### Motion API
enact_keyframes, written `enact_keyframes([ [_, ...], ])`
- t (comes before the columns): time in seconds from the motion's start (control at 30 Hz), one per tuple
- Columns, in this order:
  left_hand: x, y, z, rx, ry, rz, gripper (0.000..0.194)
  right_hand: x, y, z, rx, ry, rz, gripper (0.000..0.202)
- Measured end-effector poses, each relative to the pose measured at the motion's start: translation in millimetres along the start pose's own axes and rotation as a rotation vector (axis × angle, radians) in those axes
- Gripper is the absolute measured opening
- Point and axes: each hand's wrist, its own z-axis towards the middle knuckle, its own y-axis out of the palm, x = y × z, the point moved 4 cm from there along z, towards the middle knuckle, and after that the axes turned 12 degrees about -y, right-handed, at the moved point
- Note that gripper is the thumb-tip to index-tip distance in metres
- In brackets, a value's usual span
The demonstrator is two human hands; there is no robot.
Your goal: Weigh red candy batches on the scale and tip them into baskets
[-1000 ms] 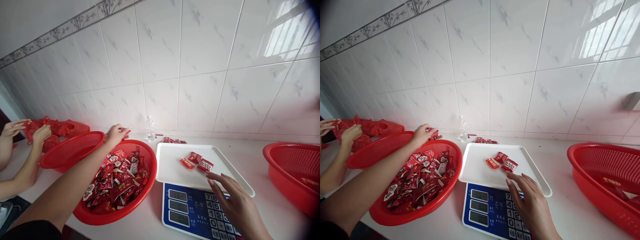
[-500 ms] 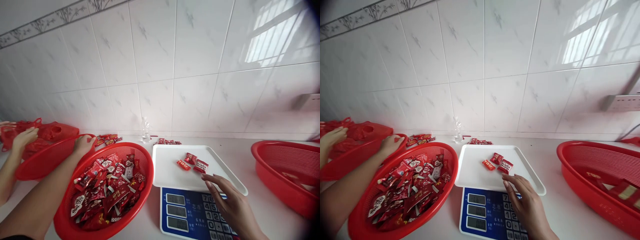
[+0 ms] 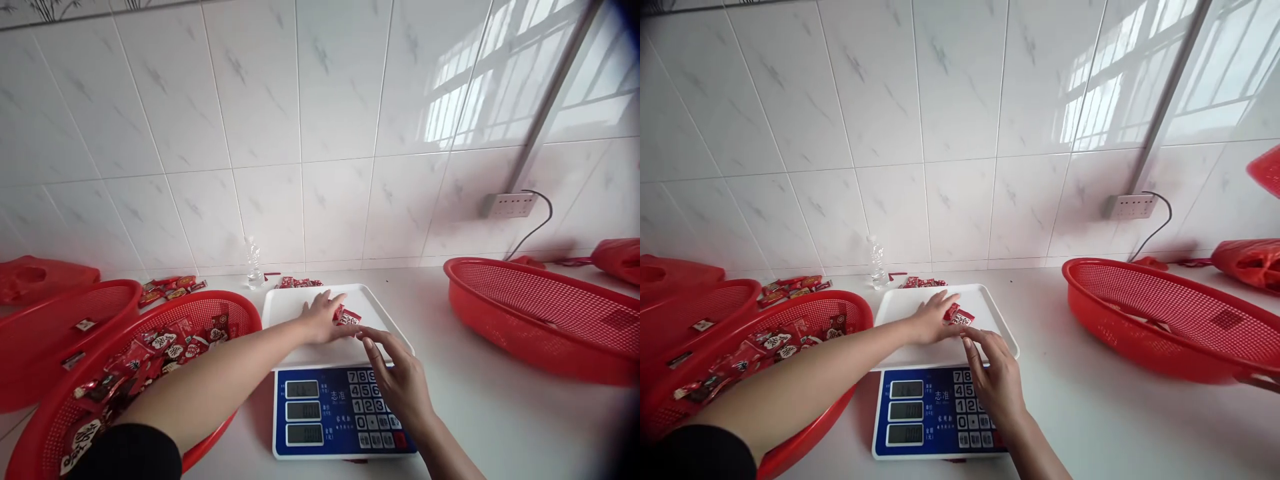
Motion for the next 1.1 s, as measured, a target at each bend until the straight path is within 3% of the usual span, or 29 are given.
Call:
enact_keyframes([
  [0.07,10.9,13.6,9.0,0.013,-0.005,0.092,0.068,0.6,0.1,0.3,-0.001,-0.004,0.011,0.022],
  [0.17,20.9,18.0,12.3,0.139,0.047,0.184,0.046,0.0,-1.0,0.9,0.008,-0.014,0.017,0.021],
  [0.27,23.6,12.6,8.1,0.239,0.087,0.234,0.041,-1.5,-2.2,1.1,0.007,-0.015,0.032,0.022],
  [0.5,12.6,-0.3,-1.1,0.26,0.045,0.262,0.028,1.0,0.4,-3.4,-0.026,0.075,0.054,0.027],
  [0.6,-1.1,-24.2,-9.8,0.336,0.051,0.21,0.026,2.4,1.8,-4.7,-0.031,0.1,0.065,0.028],
  [0.67,-21.5,-55.4,-22.0,0.459,0.038,0.157,0.025,2.2,1.7,-4.9,-0.026,0.102,0.059,0.028],
  [0.73,-54.5,-94.8,-41.3,0.599,-0.023,0.146,0.025,1.0,1.2,-4.7,-0.024,0.089,0.046,0.027],
  [0.9,-169.8,-191.3,-118.6,0.842,-0.434,0.41,0.03,-4.1,0.9,-4.2,-0.029,0.04,0.021,0.026],
  [1.0,-227.4,-225.6,-166.4,0.842,-0.703,0.604,0.033,-6.4,2.4,-4.7,-0.041,0.014,0.014,0.026],
  [1.1,-257.1,-236.1,-197.2,0.774,-0.804,0.645,0.032,-6.1,4.6,-5.7,-0.052,-0.007,0.009,0.026],
])
